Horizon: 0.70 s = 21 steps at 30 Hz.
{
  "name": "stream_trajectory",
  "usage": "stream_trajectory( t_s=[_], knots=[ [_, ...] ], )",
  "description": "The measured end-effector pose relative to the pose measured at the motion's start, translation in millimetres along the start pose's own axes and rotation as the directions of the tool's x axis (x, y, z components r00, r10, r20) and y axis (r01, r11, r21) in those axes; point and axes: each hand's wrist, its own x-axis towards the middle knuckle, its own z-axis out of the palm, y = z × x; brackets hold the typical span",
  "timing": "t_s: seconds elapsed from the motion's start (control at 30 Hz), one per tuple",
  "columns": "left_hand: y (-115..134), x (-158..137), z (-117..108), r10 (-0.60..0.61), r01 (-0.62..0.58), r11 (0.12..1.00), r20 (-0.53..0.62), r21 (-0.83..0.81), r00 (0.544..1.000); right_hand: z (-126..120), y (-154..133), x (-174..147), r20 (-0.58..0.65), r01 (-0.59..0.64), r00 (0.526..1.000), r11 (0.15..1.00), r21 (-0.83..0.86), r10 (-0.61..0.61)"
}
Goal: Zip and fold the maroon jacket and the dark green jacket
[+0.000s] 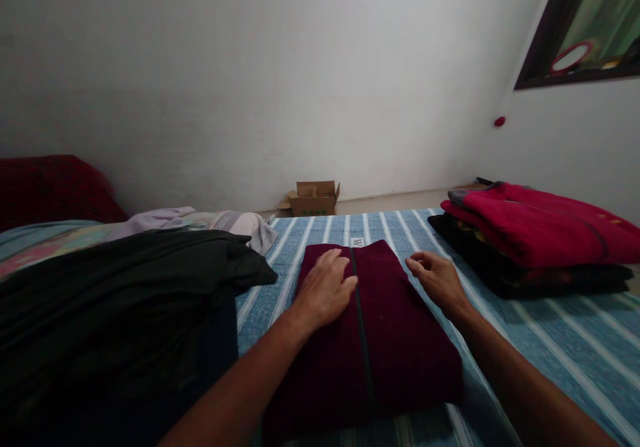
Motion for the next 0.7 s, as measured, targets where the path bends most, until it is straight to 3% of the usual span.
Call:
stream_trajectory(
  t_s=[0.07, 0.17, 0.27, 0.4, 0.53, 0.7],
  knots=[
    [17.0, 2.2, 7.4, 0.104, -0.104, 0.995, 0.171, -0.009, 0.98, -11.6, -3.6, -22.5, 0.035, 0.018, 0.999, 1.0, 0.002, -0.018],
    [19.0, 6.3, 32.1, 0.069, -0.079, 0.997, 0.315, 0.017, 0.947, -23.2, -6.1, -53.7, 0.102, -0.06, 0.993, 0.997, 0.057, 0.054],
    [7.2, 6.7, 57.0, 0.034, -0.054, 0.997, 0.316, 0.055, 0.948, -27.4, -10.4, -80.4, 0.229, -0.271, 0.948, 0.936, 0.226, 0.22],
    [-0.2, 4.0, 68.0, 0.032, -0.053, 0.997, 0.292, 0.064, 0.956, -24.3, -20.6, -107.4, 0.41, -0.482, 0.863, 0.721, 0.497, 0.293],
    [0.6, 2.0, 65.9, 0.028, -0.046, 0.997, 0.268, 0.062, 0.963, -17.7, -17.8, -123.7, 0.366, -0.41, 0.906, 0.661, 0.629, 0.214],
    [-2.4, 0.1, 69.1, 0.035, -0.044, 0.998, 0.221, 0.038, 0.975, -10.0, 3.0, -130.0, 0.29, -0.264, 0.951, 0.78, 0.567, 0.111]
  ],
)
